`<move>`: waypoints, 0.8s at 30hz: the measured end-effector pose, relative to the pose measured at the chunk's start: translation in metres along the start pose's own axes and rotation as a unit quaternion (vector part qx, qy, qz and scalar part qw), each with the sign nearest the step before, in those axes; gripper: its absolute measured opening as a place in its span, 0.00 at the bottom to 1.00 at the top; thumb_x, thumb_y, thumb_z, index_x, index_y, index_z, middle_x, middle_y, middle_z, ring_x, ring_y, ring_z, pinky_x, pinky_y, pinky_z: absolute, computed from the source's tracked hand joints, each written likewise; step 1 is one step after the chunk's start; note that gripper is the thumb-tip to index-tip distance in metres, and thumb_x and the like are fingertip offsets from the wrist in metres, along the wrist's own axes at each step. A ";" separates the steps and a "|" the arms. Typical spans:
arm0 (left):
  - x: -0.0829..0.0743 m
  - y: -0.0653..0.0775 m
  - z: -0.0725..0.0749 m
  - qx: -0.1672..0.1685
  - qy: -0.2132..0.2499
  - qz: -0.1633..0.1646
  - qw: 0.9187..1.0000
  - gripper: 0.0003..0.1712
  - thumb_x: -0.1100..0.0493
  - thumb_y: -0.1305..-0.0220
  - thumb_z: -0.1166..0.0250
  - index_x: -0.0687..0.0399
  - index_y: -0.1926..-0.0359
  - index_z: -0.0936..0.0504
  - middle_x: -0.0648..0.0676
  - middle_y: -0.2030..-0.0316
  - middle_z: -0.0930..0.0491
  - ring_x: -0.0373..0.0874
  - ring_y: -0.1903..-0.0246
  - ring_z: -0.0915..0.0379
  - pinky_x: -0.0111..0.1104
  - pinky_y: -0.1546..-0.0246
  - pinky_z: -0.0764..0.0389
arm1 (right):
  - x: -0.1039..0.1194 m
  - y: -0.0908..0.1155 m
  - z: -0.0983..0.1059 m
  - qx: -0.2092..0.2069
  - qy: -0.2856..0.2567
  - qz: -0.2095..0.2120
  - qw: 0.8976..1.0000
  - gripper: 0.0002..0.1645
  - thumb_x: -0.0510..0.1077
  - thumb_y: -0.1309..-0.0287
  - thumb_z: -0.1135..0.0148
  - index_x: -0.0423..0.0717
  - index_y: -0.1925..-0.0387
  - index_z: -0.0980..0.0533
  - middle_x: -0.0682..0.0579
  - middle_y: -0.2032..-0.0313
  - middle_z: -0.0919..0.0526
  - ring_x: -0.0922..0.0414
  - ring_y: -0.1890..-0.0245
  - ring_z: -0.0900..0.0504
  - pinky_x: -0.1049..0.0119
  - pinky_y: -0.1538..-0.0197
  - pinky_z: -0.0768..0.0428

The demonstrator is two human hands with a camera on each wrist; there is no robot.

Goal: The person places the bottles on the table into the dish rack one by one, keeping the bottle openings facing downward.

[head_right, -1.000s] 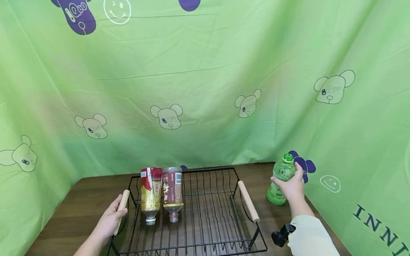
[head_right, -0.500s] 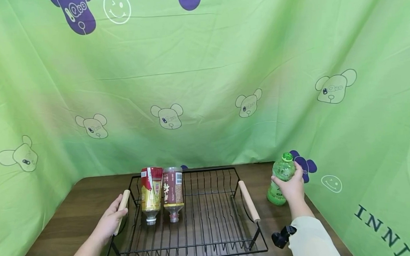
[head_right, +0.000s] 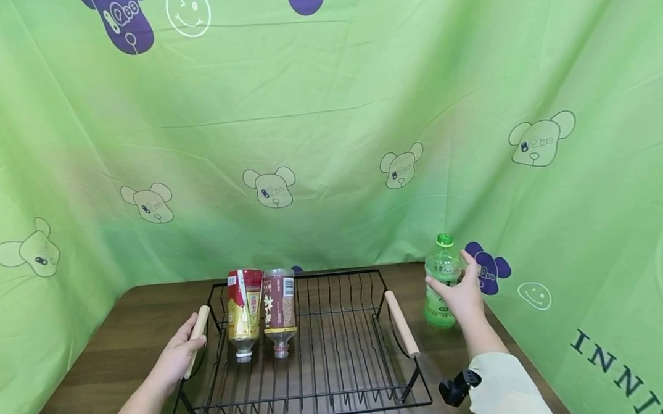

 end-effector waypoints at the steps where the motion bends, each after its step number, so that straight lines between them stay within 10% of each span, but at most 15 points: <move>1: 0.000 0.000 0.000 -0.001 0.000 0.001 1.000 0.40 0.68 0.30 0.52 0.71 0.25 0.62 0.72 0.25 0.64 0.68 0.26 0.68 0.59 0.27 0.60 | 0.002 0.000 -0.001 0.001 0.000 0.003 1.000 0.62 0.45 0.44 0.31 0.49 0.23 0.64 0.25 0.33 0.42 0.32 0.34 0.38 0.36 0.34 0.38; 24: -0.002 -0.001 -0.001 0.001 -0.003 -0.002 1.000 0.40 0.67 0.30 0.51 0.72 0.25 0.62 0.72 0.25 0.64 0.69 0.26 0.68 0.59 0.28 0.59 | 0.083 0.013 -0.016 0.075 -0.002 0.111 0.991 0.60 0.45 0.44 0.30 0.50 0.23 0.60 0.29 0.38 0.35 0.39 0.43 0.30 0.40 0.42 0.29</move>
Point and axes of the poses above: each hand's wrist, its own y-axis away from the middle knuckle, its own z-axis out of the back of the hand, x = y × z, the point moved 2 cm from there along -y, towards the middle knuckle
